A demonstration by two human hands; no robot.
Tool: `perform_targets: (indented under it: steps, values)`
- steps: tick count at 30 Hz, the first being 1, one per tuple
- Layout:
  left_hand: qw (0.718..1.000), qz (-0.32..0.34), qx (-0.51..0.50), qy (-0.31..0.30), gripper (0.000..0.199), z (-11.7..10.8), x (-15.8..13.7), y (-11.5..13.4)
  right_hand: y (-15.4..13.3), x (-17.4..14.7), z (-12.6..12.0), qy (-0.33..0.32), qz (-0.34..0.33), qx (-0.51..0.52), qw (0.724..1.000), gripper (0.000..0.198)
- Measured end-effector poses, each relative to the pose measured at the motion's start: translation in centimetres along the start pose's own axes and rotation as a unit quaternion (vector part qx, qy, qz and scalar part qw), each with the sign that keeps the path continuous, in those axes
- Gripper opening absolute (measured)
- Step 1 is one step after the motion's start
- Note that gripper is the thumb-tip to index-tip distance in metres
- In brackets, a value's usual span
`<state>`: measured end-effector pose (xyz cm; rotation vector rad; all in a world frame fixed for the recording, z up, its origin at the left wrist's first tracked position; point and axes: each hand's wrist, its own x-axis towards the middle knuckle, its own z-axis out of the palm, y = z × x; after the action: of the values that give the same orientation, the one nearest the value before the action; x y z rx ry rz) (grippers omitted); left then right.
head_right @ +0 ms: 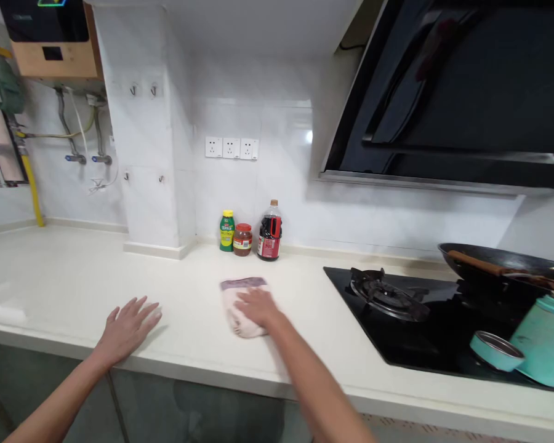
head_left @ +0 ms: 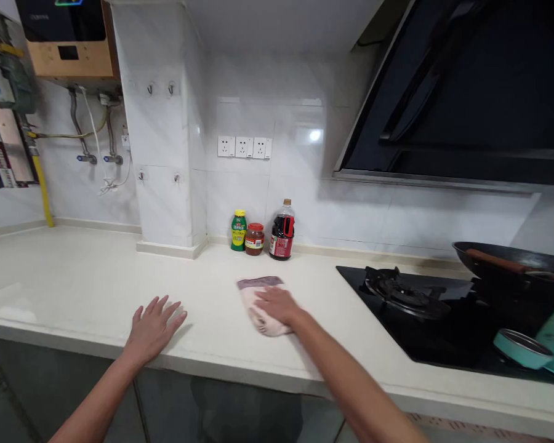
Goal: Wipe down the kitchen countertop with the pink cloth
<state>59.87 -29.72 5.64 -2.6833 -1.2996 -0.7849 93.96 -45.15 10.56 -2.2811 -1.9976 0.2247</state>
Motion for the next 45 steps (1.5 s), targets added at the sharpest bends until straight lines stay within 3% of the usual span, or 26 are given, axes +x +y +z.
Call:
perform_targets:
  steps: [3, 6, 9, 13, 15, 19, 24, 28, 33, 37, 39, 42, 45]
  values:
    - [0.998, 0.042, -0.003, -0.036, 0.040, -0.5, -0.2, 0.1, 8.2, -6.4, -0.3, 0.021, 0.115, -0.038, 0.992, 0.051]
    - [0.998, 0.050, -0.001, -0.044, 0.043, -0.6, -0.3, 0.3, 13.1, -13.2, 0.6, 0.025, 0.204, -0.069, 0.976, 0.053]
    - [0.999, 0.035, 0.011, -0.035, 0.050, -0.3, -0.2, 0.8, 14.0, -17.5, 2.2, 0.028, 0.281, -0.078, 0.956, 0.061]
    - [0.998, 0.048, 0.005, -0.028, 0.057, 0.4, 0.0, 1.3, 9.7, -17.0, 3.3, 0.036, 0.341, -0.072, 0.937, 0.071]
    - [0.998, 0.066, -0.003, -0.017, 0.056, 0.7, -0.1, 1.1, 5.9, -15.2, 3.1, 0.035, 0.305, -0.055, 0.950, 0.071]
    - [0.994, 0.107, -0.014, -0.020, 0.051, 1.0, -0.4, 0.3, -3.4, -12.0, 2.8, 0.023, 0.159, 0.015, 0.987, 0.070]
    - [0.987, 0.151, 0.014, -0.060, 0.048, 1.0, -0.2, -0.8, -13.9, -10.1, 5.7, 0.075, -0.013, 0.019, 0.997, 0.086]
    - [0.980, 0.178, 0.045, -0.074, 0.049, 0.9, 0.2, -1.1, -18.1, -8.1, 9.1, 0.148, -0.028, -0.069, 0.986, 0.091]
    - [0.977, 0.194, 0.050, -0.068, 0.050, 1.1, 0.6, -1.5, -17.4, -7.3, 9.6, 0.228, -0.054, -0.147, 0.961, 0.056]
    - [0.983, 0.173, 0.021, -0.064, 0.049, 1.0, 0.9, -1.7, -15.7, -7.9, 8.2, 0.237, -0.094, -0.160, 0.954, 0.074]
    - [0.984, 0.162, 0.003, -0.073, 0.048, 0.9, 1.1, -1.8, -14.5, -8.3, 8.2, 0.259, -0.104, -0.166, 0.946, 0.071]
    - [0.988, 0.141, -0.018, -0.067, 0.049, 0.8, 1.2, -1.6, -11.5, -9.6, 9.2, 0.295, -0.106, -0.167, 0.935, 0.053]
    - [0.990, 0.125, -0.024, -0.054, 0.049, 0.6, 1.1, -1.4, -6.6, -12.3, 10.6, 0.368, -0.091, -0.167, 0.910, 0.053]
